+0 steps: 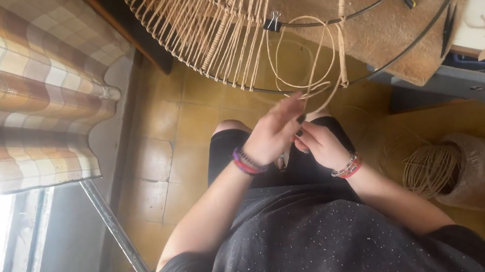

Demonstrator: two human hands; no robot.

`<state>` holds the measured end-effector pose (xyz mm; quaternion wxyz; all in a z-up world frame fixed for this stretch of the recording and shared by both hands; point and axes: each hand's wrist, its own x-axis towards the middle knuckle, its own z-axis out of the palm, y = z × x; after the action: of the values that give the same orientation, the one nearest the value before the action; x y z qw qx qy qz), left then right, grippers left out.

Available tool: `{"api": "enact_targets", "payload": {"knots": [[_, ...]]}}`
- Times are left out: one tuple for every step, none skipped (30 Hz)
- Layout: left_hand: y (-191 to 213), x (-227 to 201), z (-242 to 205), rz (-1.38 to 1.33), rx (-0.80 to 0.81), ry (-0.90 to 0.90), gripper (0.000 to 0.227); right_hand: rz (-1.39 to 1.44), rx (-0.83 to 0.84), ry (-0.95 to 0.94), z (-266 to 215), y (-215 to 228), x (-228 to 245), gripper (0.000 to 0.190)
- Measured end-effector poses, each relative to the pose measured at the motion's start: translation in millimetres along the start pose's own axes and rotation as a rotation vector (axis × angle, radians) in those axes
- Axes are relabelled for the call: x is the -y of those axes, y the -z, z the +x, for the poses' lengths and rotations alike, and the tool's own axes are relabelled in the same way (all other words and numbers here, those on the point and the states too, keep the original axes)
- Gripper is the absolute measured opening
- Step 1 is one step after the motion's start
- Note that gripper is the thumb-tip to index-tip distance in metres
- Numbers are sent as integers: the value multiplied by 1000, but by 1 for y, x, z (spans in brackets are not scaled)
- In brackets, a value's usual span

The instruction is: Weaving wicker strands through a chair frame to create the seat and back

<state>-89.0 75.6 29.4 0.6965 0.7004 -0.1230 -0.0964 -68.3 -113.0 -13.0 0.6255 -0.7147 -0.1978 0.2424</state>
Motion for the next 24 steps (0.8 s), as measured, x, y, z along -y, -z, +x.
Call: {"api": "enact_targets", "payload": {"knots": [[-7,6,7,-266,-105,98,51,-164,4,61,5,-2,35,29],[-15,12,14,-533,-207,196,48,-329,5,120,11,-3,70,28],[-17,15,22,-535,-205,196,48,-331,3,118,10,0,55,28],[-20,18,29,-581,-230,143,36,-335,46,135,8,2,39,27],[-23,22,37,-626,-255,90,32,-338,88,153,7,4,24,26],[-17,17,43,-629,-253,91,32,-339,87,150,11,8,26,26],[-10,12,50,-591,-363,27,28,-244,47,118,15,11,29,24],[-1,7,57,-549,-473,-41,26,-149,7,89,21,14,32,24],[8,3,54,-549,-471,-42,26,-150,6,90,24,17,31,24],[18,-1,52,-492,-543,-144,27,3,-46,76,28,22,31,28],[27,-5,50,-433,-615,-245,28,155,-97,61,32,27,30,33],[22,3,41,-435,-617,-243,28,155,-96,58,36,24,39,33],[17,11,32,-17,-511,-252,26,392,-49,6,39,21,48,48],[13,18,23,397,-389,-253,29,628,-2,-47,43,18,58,68],[19,24,9,396,-390,-251,29,628,-2,-50,47,27,60,68],[24,31,-5,652,-145,-112,33,801,-94,-32,49,37,62,52],[30,38,-19,898,109,29,38,973,-188,-12,51,47,64,37],[54,96,-25,895,109,30,38,972,-189,-15,49,62,72,37],[78,149,-37,1136,103,290,37,875,-153,133,47,76,79,27],[105,197,-52,1373,93,563,38,780,-114,281,47,88,86,25],[97,157,-47,1373,93,567,38,783,-112,279,44,79,82,25],[91,116,-42,1358,3,311,36,591,-203,234,43,70,79,10],[84,75,-36,1328,-86,57,39,398,-291,187,41,60,76,14],[65,73,-33,1326,-81,63,39,401,-292,181,46,44,69,14]]}}
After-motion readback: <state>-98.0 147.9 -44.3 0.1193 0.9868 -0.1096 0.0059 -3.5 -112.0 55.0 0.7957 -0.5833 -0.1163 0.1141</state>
